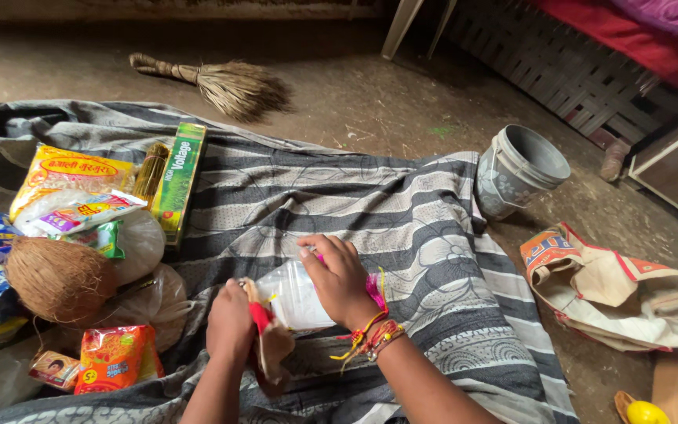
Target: The person sits on a patterned cloth on the floor and cleans a clear plastic container with a pink lid. They use a small cloth to wipe the exterior and interior surfaces of the container repeatedly.
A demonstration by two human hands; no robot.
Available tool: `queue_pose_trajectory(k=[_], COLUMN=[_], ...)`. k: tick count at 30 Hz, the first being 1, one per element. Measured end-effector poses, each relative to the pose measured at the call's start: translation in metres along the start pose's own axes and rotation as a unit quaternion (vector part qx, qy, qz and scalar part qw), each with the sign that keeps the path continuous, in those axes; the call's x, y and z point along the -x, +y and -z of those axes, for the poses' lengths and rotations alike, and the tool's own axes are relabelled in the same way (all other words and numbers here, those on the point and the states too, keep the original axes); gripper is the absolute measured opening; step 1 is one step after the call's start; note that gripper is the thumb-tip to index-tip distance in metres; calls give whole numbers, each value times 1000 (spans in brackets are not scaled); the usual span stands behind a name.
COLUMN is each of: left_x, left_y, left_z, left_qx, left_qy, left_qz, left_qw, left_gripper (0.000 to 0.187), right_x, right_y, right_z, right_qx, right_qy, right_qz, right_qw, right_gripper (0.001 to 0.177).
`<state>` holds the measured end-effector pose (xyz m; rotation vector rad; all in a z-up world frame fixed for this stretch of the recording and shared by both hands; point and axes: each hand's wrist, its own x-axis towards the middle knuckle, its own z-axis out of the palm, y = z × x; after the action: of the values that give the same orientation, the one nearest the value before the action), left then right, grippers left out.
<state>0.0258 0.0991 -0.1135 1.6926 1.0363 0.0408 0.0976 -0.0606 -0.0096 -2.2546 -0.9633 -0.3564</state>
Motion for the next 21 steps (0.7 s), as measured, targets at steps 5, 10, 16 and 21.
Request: queue_pose_trajectory(k=[5,10,16,21], left_x=[-4,30,37,23], left_y=[-15,7,4,-11], left_z=[-7,2,-1,-15], left_qx=[42,29,74,25], left_qy=[11,36,74,61], left_qz=[-28,-9,-29,-7], left_qw=[999,999,994,998], left_gripper=[66,61,57,59], right_x=[15,27,23,5], right_y=[15,33,16,-1], right_z=[0,-4,39,71], right_qx=[11,-18,-36,-23], right_qy=[44,16,-94,-228], right_qz=[-62,-292,-186,-73], right_qw=[997,956,977,971], right_gripper=[48,91,96,113])
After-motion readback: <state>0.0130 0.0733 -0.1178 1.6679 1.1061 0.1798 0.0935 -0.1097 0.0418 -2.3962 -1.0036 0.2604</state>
